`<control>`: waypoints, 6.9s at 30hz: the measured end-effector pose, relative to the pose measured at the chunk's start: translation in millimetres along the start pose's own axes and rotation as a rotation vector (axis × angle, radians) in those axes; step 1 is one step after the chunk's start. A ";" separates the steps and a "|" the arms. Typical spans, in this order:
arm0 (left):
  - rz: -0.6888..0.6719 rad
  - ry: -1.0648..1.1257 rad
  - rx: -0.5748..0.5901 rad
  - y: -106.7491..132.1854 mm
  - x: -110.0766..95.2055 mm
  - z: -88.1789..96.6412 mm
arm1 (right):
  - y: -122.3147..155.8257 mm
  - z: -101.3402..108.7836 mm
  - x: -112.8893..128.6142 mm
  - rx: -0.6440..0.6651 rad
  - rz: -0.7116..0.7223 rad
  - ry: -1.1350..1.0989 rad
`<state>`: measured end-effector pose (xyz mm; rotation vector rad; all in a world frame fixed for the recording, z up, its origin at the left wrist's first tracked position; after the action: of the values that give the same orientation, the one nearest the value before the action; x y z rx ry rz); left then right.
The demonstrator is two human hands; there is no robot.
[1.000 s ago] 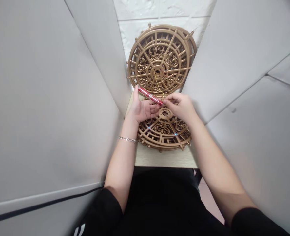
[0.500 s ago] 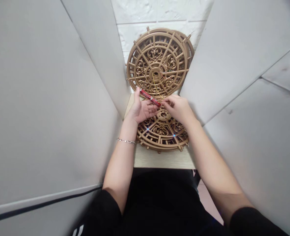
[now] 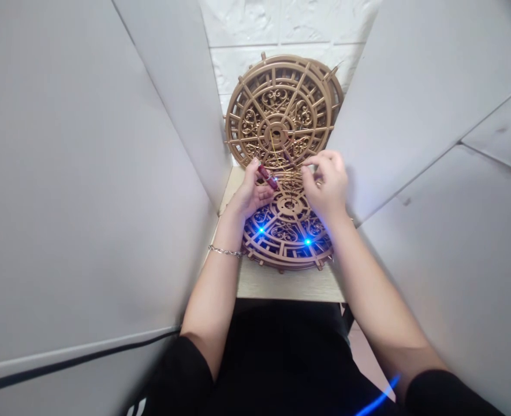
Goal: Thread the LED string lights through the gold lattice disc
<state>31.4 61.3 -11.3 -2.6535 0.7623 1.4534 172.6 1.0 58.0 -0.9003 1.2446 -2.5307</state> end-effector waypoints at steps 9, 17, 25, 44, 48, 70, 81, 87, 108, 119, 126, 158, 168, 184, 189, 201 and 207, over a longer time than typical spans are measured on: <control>-0.085 -0.140 0.170 6.3 1.1 -11.8 | 2.1 -14.7 6.3 0.159 0.133 -0.112; -0.203 -0.104 0.263 16.1 -7.6 -22.8 | 3.1 -15.9 8.6 0.127 0.194 -0.043; -0.242 0.312 0.163 16.1 -25.2 -9.7 | -0.9 12.2 -12.7 -0.161 -0.032 0.070; -0.100 0.526 -0.102 2.0 -14.3 18.3 | 13.4 -37.7 -53.1 0.736 -0.233 0.426; -0.105 0.535 -0.111 5.2 -16.6 17.0 | 13.6 -44.8 -51.6 0.762 -0.215 0.327; -0.168 0.349 0.175 15.9 -18.6 -16.2 | 17.0 -41.9 -8.9 0.847 -0.049 0.208; -0.139 0.341 0.132 15.2 -12.6 -19.6 | 17.4 -41.6 -10.9 0.861 -0.022 0.394; -0.124 0.275 0.147 13.5 -11.4 -22.2 | 19.0 -44.6 -16.3 0.862 -0.015 0.431; -0.132 0.308 0.097 13.4 -10.4 -20.2 | 23.5 -52.2 -21.8 0.876 -0.227 0.173; -0.201 0.389 0.001 7.2 -17.7 -4.0 | 20.4 -46.9 -11.1 0.880 -0.164 0.026; 0.024 0.226 0.031 -2.8 -1.8 4.0 | 18.6 -46.7 -14.6 0.764 -0.263 -0.178; -0.833 0.093 -0.421 24.3 -42.2 19.0 | 26.8 -60.1 -44.5 0.653 -0.638 -0.450; -0.457 -0.103 -0.177 5.0 -23.4 -0.5 | 24.0 -60.7 -36.4 0.651 -0.505 -0.502; 0.169 -0.144 0.060 7.7 20.1 -21.6 | 16.9 -54.7 -22.0 0.581 -0.453 -0.532; 0.150 -0.150 0.064 10.0 19.0 -23.8 | 14.8 -49.3 -16.2 0.567 -0.425 -0.502; 0.120 -0.186 0.038 11.7 15.7 -23.3 | 15.6 -46.6 -12.5 0.594 -0.411 -0.432; 0.107 -0.177 0.019 11.3 15.0 -22.1 | 15.7 -45.6 -10.6 0.601 -0.414 -0.426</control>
<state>50.7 39.8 -8.4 -2.4620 0.9083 1.6696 152.5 25.4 20.0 -1.5199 0.1607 -2.5454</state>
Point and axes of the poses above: each hand's wrist, its own y-axis away from the middle knuckle, its own z-axis out of the back of the hand, x = y × z, the point moved 6 cm from there along -y, towards the middle knuckle, and after that the axes turned 6 degrees about y, right-handed, at the moved point
